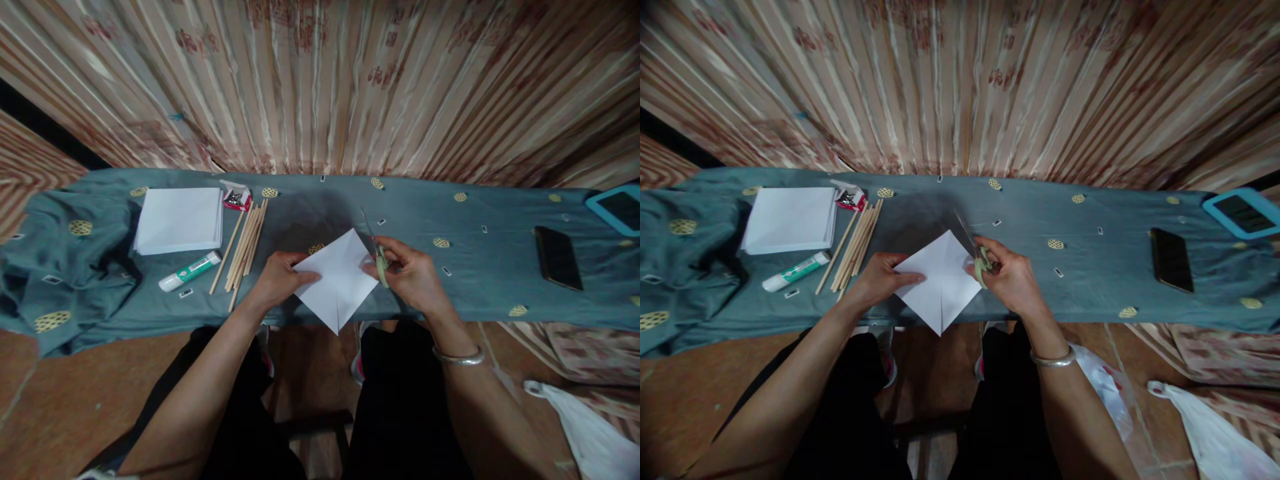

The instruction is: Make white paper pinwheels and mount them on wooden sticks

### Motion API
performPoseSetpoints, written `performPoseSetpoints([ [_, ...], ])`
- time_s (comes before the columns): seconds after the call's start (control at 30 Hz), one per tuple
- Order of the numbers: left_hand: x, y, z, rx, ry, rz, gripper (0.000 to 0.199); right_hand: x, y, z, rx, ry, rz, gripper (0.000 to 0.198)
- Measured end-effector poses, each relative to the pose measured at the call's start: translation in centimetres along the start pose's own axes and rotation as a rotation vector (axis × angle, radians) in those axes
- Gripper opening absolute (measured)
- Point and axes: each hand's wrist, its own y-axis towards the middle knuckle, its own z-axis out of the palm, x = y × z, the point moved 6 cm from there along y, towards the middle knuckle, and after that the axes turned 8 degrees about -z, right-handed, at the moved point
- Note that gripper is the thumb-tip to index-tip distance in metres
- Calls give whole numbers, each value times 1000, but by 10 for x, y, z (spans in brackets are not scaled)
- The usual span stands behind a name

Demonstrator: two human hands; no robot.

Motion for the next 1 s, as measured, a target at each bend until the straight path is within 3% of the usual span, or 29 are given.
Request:
performPoseSetpoints([
  [0.13,-9,-1,-10,-41,-117,58,29,-9,2,3,1,86,101,52],
  [0.23,-17,-4,-20,-95,-438,112,53,-9,5,-3,-164,296,149,50],
  [0.3,-19,-6,-17,-64,-593,134,65,-7,8,-8,-304,393,145,46],
  [0.37,-20,-9,-7,1,-624,144,75,-6,11,-9,-395,435,157,44],
  [0.47,-20,-18,15,64,-495,207,88,-4,15,0,-436,474,190,47],
  [0.5,-19,-22,21,62,-412,233,87,-3,16,4,-435,487,197,48],
  [0.6,-13,-27,34,3,-185,212,56,0,15,22,-420,551,233,50],
  [0.7,-4,-23,25,-207,-234,152,37,3,13,39,-370,633,282,54],
  [0.87,-6,-9,-3,-439,-424,208,38,9,8,47,-237,594,274,59],
  [1.0,-15,-2,-31,-522,-505,318,47,8,-4,47,-1,539,236,57],
])
